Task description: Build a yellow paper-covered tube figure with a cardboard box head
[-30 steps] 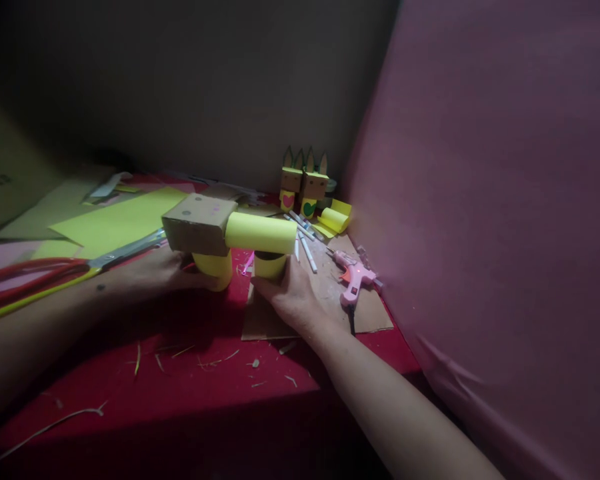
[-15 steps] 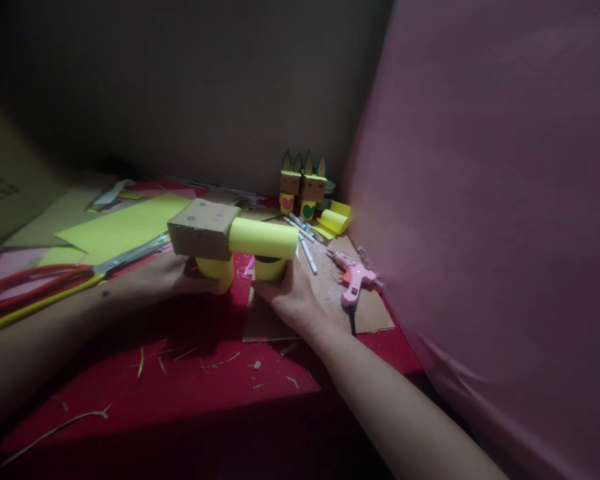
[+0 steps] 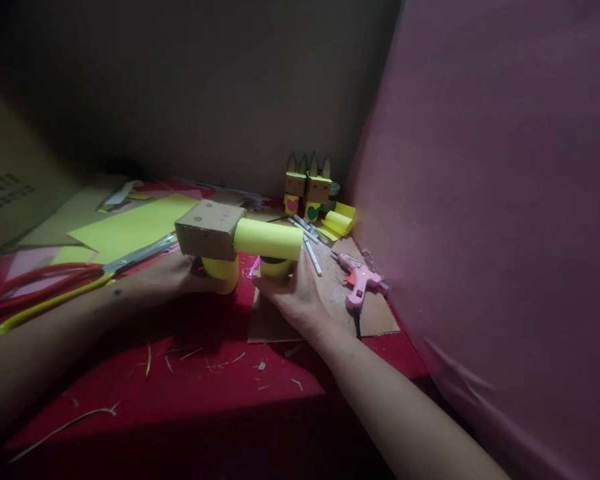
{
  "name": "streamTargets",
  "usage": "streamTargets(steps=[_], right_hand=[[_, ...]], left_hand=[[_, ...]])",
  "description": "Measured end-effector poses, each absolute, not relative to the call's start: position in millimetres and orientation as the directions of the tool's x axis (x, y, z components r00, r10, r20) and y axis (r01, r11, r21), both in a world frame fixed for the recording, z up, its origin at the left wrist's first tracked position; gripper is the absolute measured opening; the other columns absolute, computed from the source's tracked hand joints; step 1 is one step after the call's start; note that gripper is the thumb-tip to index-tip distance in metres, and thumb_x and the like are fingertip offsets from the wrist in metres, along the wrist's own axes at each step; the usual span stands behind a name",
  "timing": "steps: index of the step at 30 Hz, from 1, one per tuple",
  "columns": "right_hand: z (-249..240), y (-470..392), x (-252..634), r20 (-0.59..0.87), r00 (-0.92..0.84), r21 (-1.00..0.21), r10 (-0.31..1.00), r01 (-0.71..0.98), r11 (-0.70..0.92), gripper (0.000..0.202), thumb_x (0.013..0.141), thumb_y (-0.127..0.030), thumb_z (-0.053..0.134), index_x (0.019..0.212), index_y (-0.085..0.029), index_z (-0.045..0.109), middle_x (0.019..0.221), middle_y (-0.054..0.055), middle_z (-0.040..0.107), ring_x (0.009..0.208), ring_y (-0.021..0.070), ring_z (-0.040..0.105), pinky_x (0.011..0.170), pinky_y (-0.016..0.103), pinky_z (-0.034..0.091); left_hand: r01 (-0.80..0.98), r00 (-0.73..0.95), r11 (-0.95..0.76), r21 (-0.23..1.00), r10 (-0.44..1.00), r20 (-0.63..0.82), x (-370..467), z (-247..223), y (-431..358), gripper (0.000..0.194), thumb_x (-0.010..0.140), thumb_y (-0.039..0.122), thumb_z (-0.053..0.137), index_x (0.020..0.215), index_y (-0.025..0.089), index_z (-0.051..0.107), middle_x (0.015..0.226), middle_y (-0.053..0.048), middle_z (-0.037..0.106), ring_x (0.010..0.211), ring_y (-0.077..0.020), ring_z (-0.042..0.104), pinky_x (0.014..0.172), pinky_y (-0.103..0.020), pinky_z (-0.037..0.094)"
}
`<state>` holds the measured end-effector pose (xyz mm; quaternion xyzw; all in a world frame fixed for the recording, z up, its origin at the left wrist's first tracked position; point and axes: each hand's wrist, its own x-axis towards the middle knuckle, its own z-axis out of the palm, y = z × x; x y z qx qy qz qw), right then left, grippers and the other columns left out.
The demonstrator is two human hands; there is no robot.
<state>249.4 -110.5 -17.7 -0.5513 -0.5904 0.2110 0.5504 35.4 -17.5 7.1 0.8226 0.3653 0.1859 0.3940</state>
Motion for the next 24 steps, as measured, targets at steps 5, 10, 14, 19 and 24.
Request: streamTargets(steps=[5, 10, 14, 19, 24], right_hand=[[-14, -112, 249, 0.425, 0.200, -0.847, 0.883, 0.431, 0.310, 0.043, 0.069, -0.030, 0.071, 0.107, -0.022, 0.053, 0.108, 0.010, 0.064, 0.098, 0.0278, 0.061, 0.079, 0.041, 0.053], [-20, -110, 251, 0.436, 0.216, -0.842, 0.873, 0.441, 0.311, 0.050, 0.067, -0.032, 0.075, 0.112, -0.022, 0.053, 0.111, 0.010, 0.064, 0.102, 0.0294, 0.060, 0.081, 0.042, 0.055], [-23, -110, 253, 0.453, 0.187, -0.863, 0.872, 0.337, 0.376, 0.068, 0.068, -0.036, 0.077, 0.126, -0.023, 0.045, 0.117, 0.011, 0.063, 0.104, 0.0273, 0.062, 0.083, 0.041, 0.057], [-19, -113, 259, 0.572, 0.233, -0.808, 0.786, 0.325, 0.491, 0.091, 0.068, -0.039, 0.081, 0.143, -0.024, 0.032, 0.141, 0.015, 0.051, 0.126, 0.0279, 0.054, 0.108, 0.044, 0.045], [7, -119, 264, 0.652, 0.176, -0.707, 0.738, 0.495, 0.506, 0.103, 0.068, -0.038, 0.084, 0.151, -0.030, 0.024, 0.145, 0.013, 0.046, 0.131, 0.0293, 0.050, 0.111, 0.046, 0.042]], left_hand=[[0.478, 0.656, -0.437, 0.762, 0.755, 0.021, 36, 9, -20, 0.045, 0.067, 0.045, 0.077, 0.101, 0.020, 0.061, 0.100, -0.007, 0.069, 0.096, -0.0314, 0.061, 0.080, -0.037, 0.045], [0.476, 0.663, -0.434, 0.764, 0.748, 0.012, 35, 10, -20, 0.050, 0.069, 0.048, 0.076, 0.107, 0.020, 0.060, 0.106, -0.007, 0.068, 0.100, -0.0317, 0.061, 0.081, -0.037, 0.046], [0.477, 0.665, -0.421, 0.771, 0.747, -0.003, 34, 7, -17, 0.048, 0.070, 0.048, 0.076, 0.106, 0.020, 0.061, 0.108, -0.008, 0.069, 0.102, -0.0336, 0.061, 0.084, -0.039, 0.046], [0.475, 0.665, -0.385, 0.791, 0.746, -0.035, 35, 6, -16, 0.045, 0.068, 0.047, 0.076, 0.100, 0.019, 0.063, 0.104, -0.010, 0.070, 0.101, -0.0355, 0.062, 0.084, -0.042, 0.047], [0.458, 0.668, -0.359, 0.813, 0.743, -0.047, 34, 6, -16, 0.048, 0.067, 0.049, 0.078, 0.102, 0.019, 0.063, 0.110, -0.012, 0.069, 0.106, -0.0375, 0.060, 0.087, -0.045, 0.048]])
